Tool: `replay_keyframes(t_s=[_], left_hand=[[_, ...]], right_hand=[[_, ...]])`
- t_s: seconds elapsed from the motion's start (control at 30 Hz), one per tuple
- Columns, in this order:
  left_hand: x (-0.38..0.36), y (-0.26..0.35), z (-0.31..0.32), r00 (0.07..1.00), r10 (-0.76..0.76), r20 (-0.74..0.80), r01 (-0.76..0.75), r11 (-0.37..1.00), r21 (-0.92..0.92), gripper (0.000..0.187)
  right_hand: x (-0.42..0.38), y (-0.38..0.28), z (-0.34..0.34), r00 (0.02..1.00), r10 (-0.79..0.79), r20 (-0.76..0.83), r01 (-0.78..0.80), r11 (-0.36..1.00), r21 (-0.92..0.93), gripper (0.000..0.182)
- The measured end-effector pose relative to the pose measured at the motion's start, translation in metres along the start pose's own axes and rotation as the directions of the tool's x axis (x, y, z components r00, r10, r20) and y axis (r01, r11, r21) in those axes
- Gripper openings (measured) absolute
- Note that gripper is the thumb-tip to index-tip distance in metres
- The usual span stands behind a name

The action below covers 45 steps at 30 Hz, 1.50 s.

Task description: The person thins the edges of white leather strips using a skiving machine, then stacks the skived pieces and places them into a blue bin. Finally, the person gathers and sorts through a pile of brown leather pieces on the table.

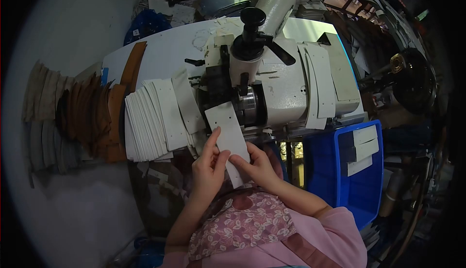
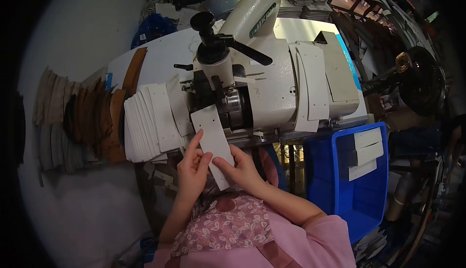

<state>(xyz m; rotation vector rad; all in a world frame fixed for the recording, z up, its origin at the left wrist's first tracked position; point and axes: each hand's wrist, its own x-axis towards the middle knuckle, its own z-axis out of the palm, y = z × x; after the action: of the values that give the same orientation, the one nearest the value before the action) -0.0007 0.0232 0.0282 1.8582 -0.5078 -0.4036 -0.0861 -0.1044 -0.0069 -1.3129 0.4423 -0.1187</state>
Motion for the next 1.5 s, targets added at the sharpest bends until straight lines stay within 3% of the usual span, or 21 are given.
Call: replay_keyframes(t_s=[0.07,0.17,0.27,0.37,0.57,0.8,0.83,0.97,1.07,1.1,1.13,1.17,1.2,1.27,1.33,1.43,1.47,1.5], left_hand=[[-0.001,-0.019,0.013,0.992,0.094,-0.085,-0.089,0.994,0.063,0.044],[0.004,-0.021,0.019,0.986,0.093,-0.141,-0.089,0.995,0.036,0.038],[0.006,-0.022,0.024,0.973,0.158,-0.168,-0.153,0.987,0.039,0.038],[0.002,-0.019,0.022,0.991,0.036,-0.131,-0.038,0.999,-0.015,0.038],[0.008,-0.024,0.027,0.973,0.186,-0.14,-0.18,0.982,0.051,0.04],[0.011,-0.017,0.054,0.975,0.199,-0.098,-0.201,0.979,-0.015,0.041],[0.012,-0.013,0.057,0.978,0.192,-0.079,-0.193,0.981,-0.009,0.041],[0.014,-0.002,0.063,0.977,0.21,-0.036,-0.211,0.977,-0.028,0.045],[0.01,0.013,0.055,0.951,0.297,0.089,-0.3,0.954,0.022,0.049],[0.008,0.016,0.051,0.923,0.363,0.127,-0.355,0.931,-0.082,0.05],[0.005,0.02,0.046,0.935,0.346,0.077,-0.333,0.932,-0.142,0.047],[0.003,0.022,0.04,0.944,0.327,0.033,-0.314,0.926,-0.209,0.045],[0.01,0.019,0.03,0.937,0.341,-0.081,-0.348,0.93,-0.116,0.04],[0.039,-0.003,0.008,0.899,0.31,-0.308,-0.28,0.95,0.137,0.035],[0.067,-0.013,-0.02,0.904,0.29,-0.313,-0.121,0.878,0.463,0.036],[0.092,-0.049,-0.034,0.896,0.383,-0.224,-0.039,0.57,0.821,0.043],[0.095,-0.051,-0.034,0.944,0.268,-0.193,-0.01,0.608,0.794,0.053],[0.097,-0.052,-0.032,0.951,0.254,-0.176,-0.009,0.592,0.806,0.054]], right_hand=[[0.004,0.01,0.006,0.998,0.037,-0.043,-0.038,0.999,-0.023,0.029],[0.016,0.013,0.006,0.996,0.065,-0.066,-0.059,0.995,0.085,0.029],[0.023,0.016,0.002,1.0,0.008,-0.012,-0.007,0.997,0.083,0.03],[0.024,0.026,0.011,0.994,-0.07,-0.087,0.079,0.992,0.101,0.029],[0.023,0.019,0.014,0.98,-0.107,-0.166,0.128,0.984,0.121,0.027],[0.012,0.008,-0.016,0.96,-0.152,-0.235,0.153,0.988,-0.015,0.026],[0.013,0.016,-0.021,0.956,-0.148,-0.255,0.161,0.987,0.03,0.026],[0.008,0.012,-0.035,0.932,-0.216,-0.291,0.194,0.976,-0.101,0.026],[-0.004,0.001,-0.033,0.906,-0.28,-0.318,0.313,0.948,0.056,0.029],[-0.008,-0.001,-0.036,0.942,-0.109,-0.318,0.194,0.949,0.25,0.03],[-0.012,-0.003,-0.052,0.99,0.045,-0.136,0.047,0.796,0.604,0.034],[-0.015,-0.004,-0.061,0.999,0.021,0.034,-0.04,0.44,0.897,0.036],[-0.009,0.007,-0.066,0.945,-0.263,0.193,-0.196,0.015,0.981,0.029],[-0.007,0.0,-0.069,0.905,-0.349,0.244,-0.342,-0.251,0.906,0.022],[-0.009,-0.002,-0.068,0.892,-0.382,0.241,-0.366,-0.3,0.881,0.019],[-0.007,-0.004,-0.063,0.868,-0.424,0.259,-0.419,-0.347,0.839,0.015],[-0.007,-0.005,-0.063,0.869,-0.425,0.253,-0.418,-0.356,0.836,0.016],[-0.006,-0.006,-0.062,0.87,-0.427,0.247,-0.416,-0.365,0.833,0.017]])
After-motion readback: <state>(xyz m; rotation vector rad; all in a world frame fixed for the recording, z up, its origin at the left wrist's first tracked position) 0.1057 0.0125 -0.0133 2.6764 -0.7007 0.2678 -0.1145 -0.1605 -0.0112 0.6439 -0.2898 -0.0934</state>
